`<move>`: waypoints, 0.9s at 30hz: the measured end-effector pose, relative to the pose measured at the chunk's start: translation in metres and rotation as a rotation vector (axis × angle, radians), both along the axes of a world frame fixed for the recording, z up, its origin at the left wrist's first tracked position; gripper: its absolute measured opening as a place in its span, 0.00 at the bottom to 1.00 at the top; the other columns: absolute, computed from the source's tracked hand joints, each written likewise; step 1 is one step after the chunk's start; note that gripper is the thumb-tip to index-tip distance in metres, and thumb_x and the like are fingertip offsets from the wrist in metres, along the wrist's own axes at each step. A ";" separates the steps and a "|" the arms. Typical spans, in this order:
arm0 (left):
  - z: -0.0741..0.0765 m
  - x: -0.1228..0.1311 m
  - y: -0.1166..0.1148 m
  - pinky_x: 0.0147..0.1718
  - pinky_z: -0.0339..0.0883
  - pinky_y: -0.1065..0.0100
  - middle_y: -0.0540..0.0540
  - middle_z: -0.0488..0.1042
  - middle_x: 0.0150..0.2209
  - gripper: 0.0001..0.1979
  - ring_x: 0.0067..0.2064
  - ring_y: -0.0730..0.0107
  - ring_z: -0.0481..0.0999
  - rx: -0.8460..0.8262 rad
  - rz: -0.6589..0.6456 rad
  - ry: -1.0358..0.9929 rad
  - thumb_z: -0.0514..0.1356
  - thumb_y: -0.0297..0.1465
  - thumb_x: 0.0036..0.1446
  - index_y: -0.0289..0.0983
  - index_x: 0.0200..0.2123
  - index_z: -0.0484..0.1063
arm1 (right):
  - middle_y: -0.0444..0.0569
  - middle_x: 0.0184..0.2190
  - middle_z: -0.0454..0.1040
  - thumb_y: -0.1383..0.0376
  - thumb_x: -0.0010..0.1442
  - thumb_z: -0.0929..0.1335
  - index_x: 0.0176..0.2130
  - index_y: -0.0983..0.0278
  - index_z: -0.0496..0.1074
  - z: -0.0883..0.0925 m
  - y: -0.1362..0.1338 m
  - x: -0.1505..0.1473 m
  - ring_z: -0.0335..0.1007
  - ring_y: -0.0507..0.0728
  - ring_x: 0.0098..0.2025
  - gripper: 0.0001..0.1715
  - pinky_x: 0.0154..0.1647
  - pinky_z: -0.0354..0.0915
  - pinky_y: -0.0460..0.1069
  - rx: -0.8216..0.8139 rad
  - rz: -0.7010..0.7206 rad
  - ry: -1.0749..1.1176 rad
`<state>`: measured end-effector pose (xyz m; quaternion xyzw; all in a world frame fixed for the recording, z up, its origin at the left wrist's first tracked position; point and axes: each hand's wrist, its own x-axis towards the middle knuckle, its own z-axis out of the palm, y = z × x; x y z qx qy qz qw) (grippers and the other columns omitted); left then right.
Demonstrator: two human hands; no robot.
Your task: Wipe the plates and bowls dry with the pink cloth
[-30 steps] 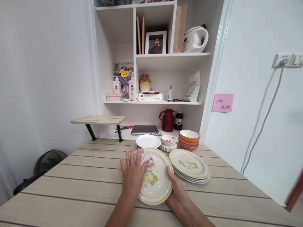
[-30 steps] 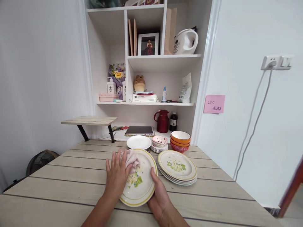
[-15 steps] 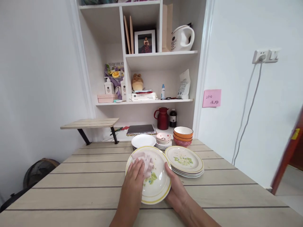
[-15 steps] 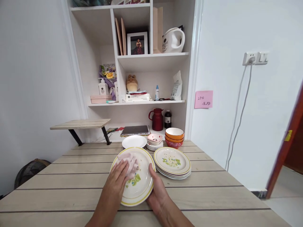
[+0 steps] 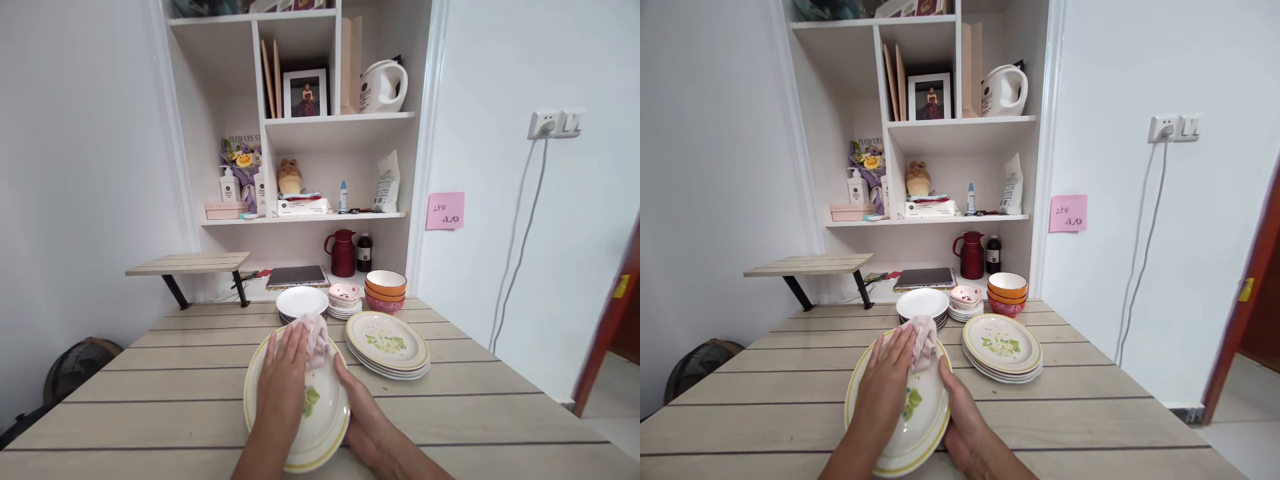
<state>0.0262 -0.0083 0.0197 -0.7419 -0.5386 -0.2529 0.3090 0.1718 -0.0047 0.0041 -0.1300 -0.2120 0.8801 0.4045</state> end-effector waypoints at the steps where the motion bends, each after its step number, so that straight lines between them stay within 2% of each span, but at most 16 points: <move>1: -0.001 -0.003 0.001 0.64 0.56 0.49 0.43 0.63 0.65 0.32 0.66 0.62 0.62 0.000 0.051 -0.003 0.47 0.13 0.57 0.36 0.63 0.61 | 0.63 0.53 0.76 0.49 0.67 0.61 0.60 0.74 0.66 -0.001 0.002 0.000 0.71 0.62 0.57 0.36 0.63 0.58 0.57 0.002 -0.018 0.011; 4: -0.012 -0.013 -0.001 0.62 0.60 0.49 0.40 0.64 0.64 0.30 0.64 0.60 0.64 0.030 0.167 0.020 0.45 0.14 0.58 0.33 0.62 0.63 | 0.64 0.55 0.74 0.47 0.65 0.62 0.60 0.74 0.66 -0.002 0.007 0.003 0.70 0.63 0.58 0.38 0.63 0.58 0.58 0.004 -0.097 0.018; 6: -0.024 -0.017 -0.005 0.60 0.63 0.51 0.39 0.66 0.63 0.29 0.63 0.59 0.66 0.065 0.187 0.050 0.44 0.14 0.59 0.32 0.62 0.64 | 0.63 0.55 0.74 0.47 0.65 0.63 0.60 0.73 0.66 -0.001 0.010 0.006 0.69 0.63 0.59 0.38 0.64 0.58 0.58 -0.003 -0.168 0.012; 10: -0.050 -0.012 -0.018 0.58 0.67 0.58 0.42 0.68 0.62 0.30 0.62 0.62 0.68 0.153 0.101 0.094 0.45 0.14 0.58 0.32 0.63 0.62 | 0.61 0.55 0.75 0.48 0.63 0.65 0.62 0.71 0.64 0.002 0.012 0.012 0.68 0.63 0.60 0.38 0.64 0.57 0.60 0.010 -0.273 0.001; 13: -0.060 0.003 -0.026 0.58 0.67 0.59 0.45 0.66 0.63 0.33 0.64 0.66 0.65 0.160 -0.016 0.078 0.45 0.15 0.59 0.36 0.67 0.54 | 0.63 0.53 0.76 0.44 0.61 0.65 0.60 0.72 0.67 0.004 0.011 0.015 0.69 0.65 0.59 0.41 0.63 0.58 0.61 0.026 -0.211 -0.009; 16: -0.054 0.019 -0.027 0.59 0.65 0.58 0.45 0.62 0.65 0.34 0.65 0.66 0.63 0.079 -0.081 0.016 0.46 0.17 0.60 0.37 0.69 0.48 | 0.62 0.51 0.77 0.44 0.61 0.65 0.57 0.72 0.71 0.003 0.009 0.015 0.69 0.64 0.59 0.39 0.63 0.58 0.60 0.041 -0.145 -0.001; 20: -0.026 0.026 -0.012 0.62 0.60 0.50 0.47 0.60 0.66 0.30 0.67 0.60 0.59 -0.069 -0.091 -0.037 0.50 0.22 0.62 0.40 0.67 0.55 | 0.58 0.52 0.77 0.48 0.63 0.66 0.57 0.67 0.71 -0.001 0.006 0.009 0.71 0.63 0.58 0.33 0.63 0.58 0.59 0.054 -0.132 -0.009; 23: -0.008 0.018 0.000 0.62 0.59 0.46 0.46 0.61 0.66 0.26 0.67 0.58 0.60 -0.124 0.007 -0.096 0.49 0.24 0.64 0.39 0.65 0.59 | 0.57 0.54 0.76 0.49 0.63 0.66 0.60 0.66 0.69 -0.003 0.006 0.006 0.70 0.63 0.58 0.33 0.63 0.58 0.58 0.041 -0.113 -0.021; 25: -0.006 0.009 0.004 0.62 0.58 0.45 0.44 0.62 0.66 0.25 0.67 0.57 0.60 -0.113 0.085 -0.118 0.48 0.24 0.65 0.38 0.65 0.60 | 0.59 0.54 0.76 0.49 0.64 0.65 0.60 0.69 0.68 -0.003 0.006 0.006 0.70 0.63 0.59 0.35 0.63 0.58 0.58 0.017 -0.115 -0.021; 27: -0.013 -0.002 0.003 0.62 0.58 0.45 0.43 0.62 0.65 0.25 0.66 0.56 0.61 -0.084 0.142 -0.104 0.47 0.23 0.65 0.38 0.64 0.60 | 0.60 0.52 0.76 0.49 0.65 0.64 0.60 0.71 0.68 -0.001 0.006 0.006 0.70 0.63 0.59 0.35 0.63 0.58 0.59 -0.008 -0.152 -0.016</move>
